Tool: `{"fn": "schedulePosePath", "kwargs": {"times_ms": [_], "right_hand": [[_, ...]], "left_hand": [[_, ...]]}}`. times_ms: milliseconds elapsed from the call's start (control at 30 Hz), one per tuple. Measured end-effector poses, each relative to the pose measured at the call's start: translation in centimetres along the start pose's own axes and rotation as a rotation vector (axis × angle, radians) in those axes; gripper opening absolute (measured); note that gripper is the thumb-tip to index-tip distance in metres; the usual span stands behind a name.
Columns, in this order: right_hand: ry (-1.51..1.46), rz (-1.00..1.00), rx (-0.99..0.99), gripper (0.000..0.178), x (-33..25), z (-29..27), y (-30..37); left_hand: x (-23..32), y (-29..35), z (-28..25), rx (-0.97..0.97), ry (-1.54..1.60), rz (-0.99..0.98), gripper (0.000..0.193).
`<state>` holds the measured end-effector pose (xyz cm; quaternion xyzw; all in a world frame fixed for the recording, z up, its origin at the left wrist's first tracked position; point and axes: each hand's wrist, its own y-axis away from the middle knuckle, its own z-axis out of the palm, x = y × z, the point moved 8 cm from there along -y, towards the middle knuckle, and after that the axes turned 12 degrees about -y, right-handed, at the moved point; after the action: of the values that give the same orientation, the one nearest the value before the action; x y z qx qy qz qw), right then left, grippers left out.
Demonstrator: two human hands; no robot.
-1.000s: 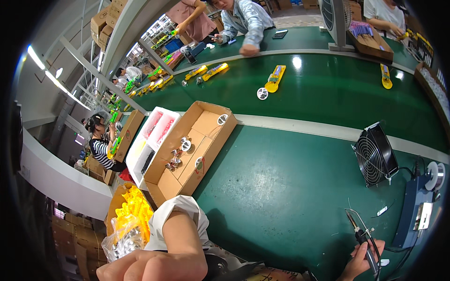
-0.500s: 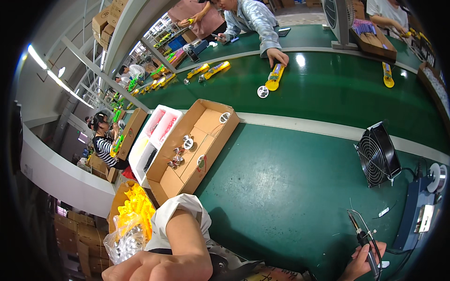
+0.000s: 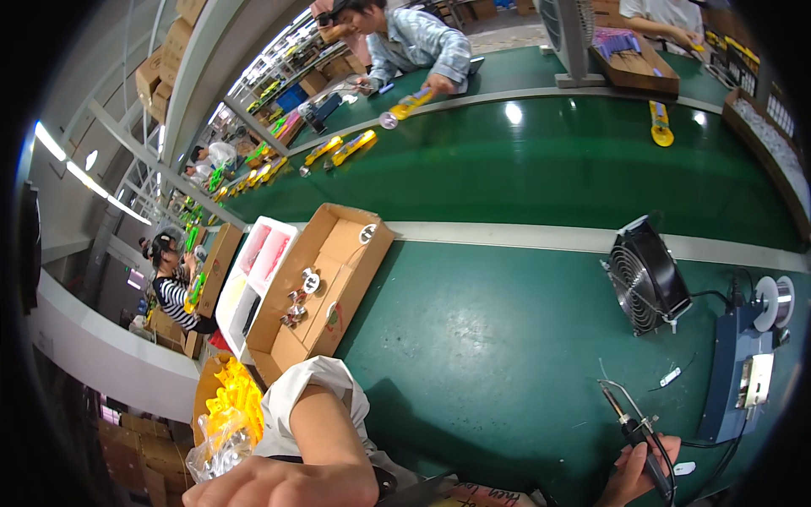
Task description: The person solders wires onto flashlight circuit boards using a soldering iron, places the flashlights onto the conveyor belt, and breaks reflector cups off a plastic sprue by hand to put them into a box.
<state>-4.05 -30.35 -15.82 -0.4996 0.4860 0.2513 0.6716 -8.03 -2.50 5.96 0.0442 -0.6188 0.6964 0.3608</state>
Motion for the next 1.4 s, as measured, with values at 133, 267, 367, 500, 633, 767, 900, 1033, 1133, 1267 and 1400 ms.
{"fn": "schedulePosePath", "kwargs": {"times_ms": [133,267,367,500,633,767,900,1033,1133,1267,1400], "right_hand": [[-0.185,0.213,0.062,0.011,1.2,-0.4,0.3],[-0.291,0.344,0.150,0.022,4.3,-0.9,1.8],[-0.263,0.362,0.205,0.023,4.5,-2.3,1.7],[-0.286,0.313,0.186,0.011,2.4,-2.1,-0.2],[-0.267,0.311,0.216,0.012,2.5,-2.1,-0.5],[-0.062,0.229,0.175,0.014,2.9,-3.0,-0.2],[-0.065,0.215,0.187,0.015,3.0,-3.0,-0.1],[0.005,0.206,0.164,0.016,3.0,-2.8,-0.4],[0.003,0.195,0.163,0.015,2.2,-2.6,-1.2],[-0.068,0.240,0.161,0.014,3.2,-2.9,-0.5],[-0.130,0.251,0.164,0.012,4.0,-2.8,0.3]], "left_hand": [[-0.8,-0.5,-0.9,0.060,0.139,0.308,0.013],[-5.1,-3.2,-2.3,0.252,-0.072,0.343,0.021],[-15.2,-6.9,-5.0,0.070,-0.380,0.182,0.015],[-30.6,-8.0,-11.2,0.082,-0.669,-0.378,0.012],[-43.1,-6.4,-14.8,-0.153,-0.846,-0.622,0.018],[-52.5,-5.3,-11.9,-0.489,-1.042,-0.649,0.036],[-57.2,-6.8,-9.1,-0.562,-1.194,-0.421,0.048],[-60.4,-7.1,-9.5,-0.605,-1.379,-0.629,0.059],[-60.4,-7.1,-10.0,-0.583,-1.395,-0.637,0.058],[-58.1,-6.5,-10.8,-0.605,-1.427,-0.546,0.055],[-54.0,-5.6,-13.3,-0.640,-1.470,-0.509,0.052]]}}
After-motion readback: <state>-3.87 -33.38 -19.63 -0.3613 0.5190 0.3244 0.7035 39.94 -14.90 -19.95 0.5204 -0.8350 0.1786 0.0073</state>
